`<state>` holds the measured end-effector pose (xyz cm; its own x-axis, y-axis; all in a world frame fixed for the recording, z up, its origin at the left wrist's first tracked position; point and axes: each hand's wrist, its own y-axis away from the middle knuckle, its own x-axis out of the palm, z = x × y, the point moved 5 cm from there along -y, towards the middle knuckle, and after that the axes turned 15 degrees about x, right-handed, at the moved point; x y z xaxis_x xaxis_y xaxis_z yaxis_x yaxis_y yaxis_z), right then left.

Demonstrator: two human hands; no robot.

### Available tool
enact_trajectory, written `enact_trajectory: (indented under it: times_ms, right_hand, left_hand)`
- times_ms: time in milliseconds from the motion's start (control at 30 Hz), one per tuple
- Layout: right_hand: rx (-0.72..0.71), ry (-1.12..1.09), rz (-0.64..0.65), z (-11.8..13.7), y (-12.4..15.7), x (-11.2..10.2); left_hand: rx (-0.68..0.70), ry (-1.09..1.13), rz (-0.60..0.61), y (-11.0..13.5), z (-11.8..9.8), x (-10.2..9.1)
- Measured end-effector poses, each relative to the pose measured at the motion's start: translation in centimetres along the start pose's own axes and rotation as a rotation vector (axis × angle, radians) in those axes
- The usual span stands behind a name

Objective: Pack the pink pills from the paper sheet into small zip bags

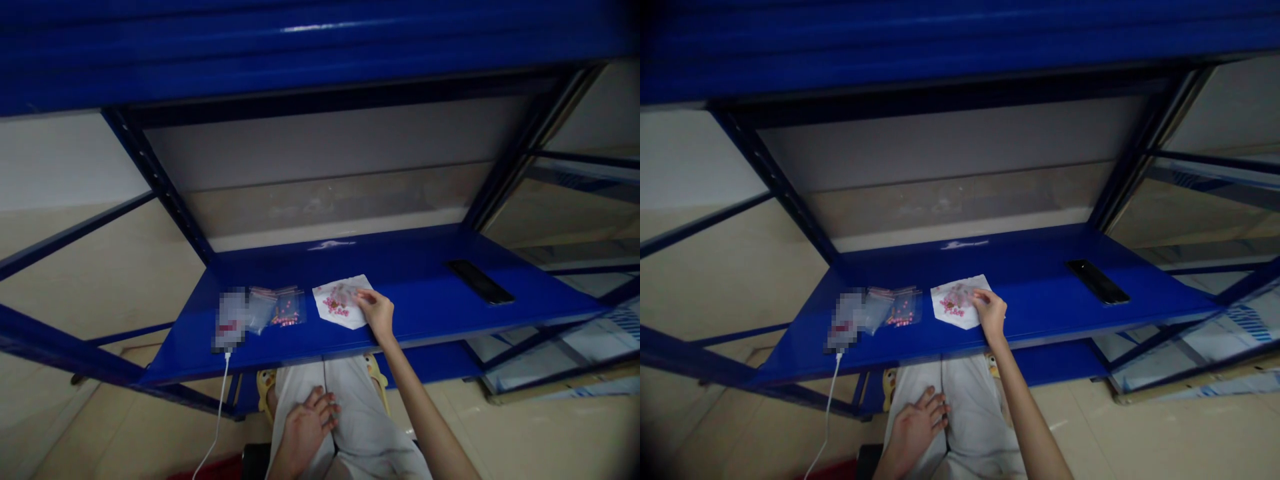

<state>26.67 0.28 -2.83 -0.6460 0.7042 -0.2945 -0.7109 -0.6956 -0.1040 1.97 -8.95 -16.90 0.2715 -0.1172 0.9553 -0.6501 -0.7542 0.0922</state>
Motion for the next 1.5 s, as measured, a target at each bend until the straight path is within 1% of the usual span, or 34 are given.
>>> enact_trajectory:
  times_ms: [200,367,467,533,733,900,1100,1167,1267,1400,1500]
  right_hand:
    - [-0.121,0.069,-0.022,0.3,0.1,0.1]
    - [-0.137,0.177,-0.127,0.5,0.0,-0.2]
    - [-0.132,0.193,-0.145,0.7,0.1,-0.2]
    - [-0.102,0.17,-0.134,0.6,0.1,-0.2]
    - [0.064,0.09,-0.08,0.1,0.1,0.0]
    - [0.07,0.077,-0.033,0.0,0.1,0.1]
    - [0.162,-0.16,-0.02,-0.4,0.1,-0.2]
    - [0.158,-0.225,-0.015,-0.4,0.1,-0.3]
    - [0.142,-0.297,-0.026,-0.5,0.1,-0.5]
    - [0.127,-0.304,-0.042,-0.7,0.2,-0.6]
    - [0.155,-0.301,-0.036,-0.9,0.1,-0.6]
  left_hand:
    - [-0.019,0.047,0.021,0.7,0.1,-0.9]
    - [-0.037,0.048,0.015,1.0,0.1,-0.9]
    - [-0.044,0.041,0.006,1.0,0.1,-0.9]
    - [-0.041,0.038,-0.003,0.9,0.2,-1.1]
    - [-0.045,0.037,-0.032,0.3,0.9,-1.7]
    - [-0.051,0.009,-0.065,-0.1,1.1,-2.1]
    - [-0.055,-0.094,-0.169,-0.1,1.2,-2.5]
    - [-0.045,-0.159,-0.189,-0.1,1.2,-2.3]
    - [-0.005,-0.308,-0.163,0.0,1.2,-1.4]
    - [0.065,-0.597,-0.073,0.2,0.9,0.8]
    - [0.071,-0.68,-0.031,-0.1,0.6,2.4]
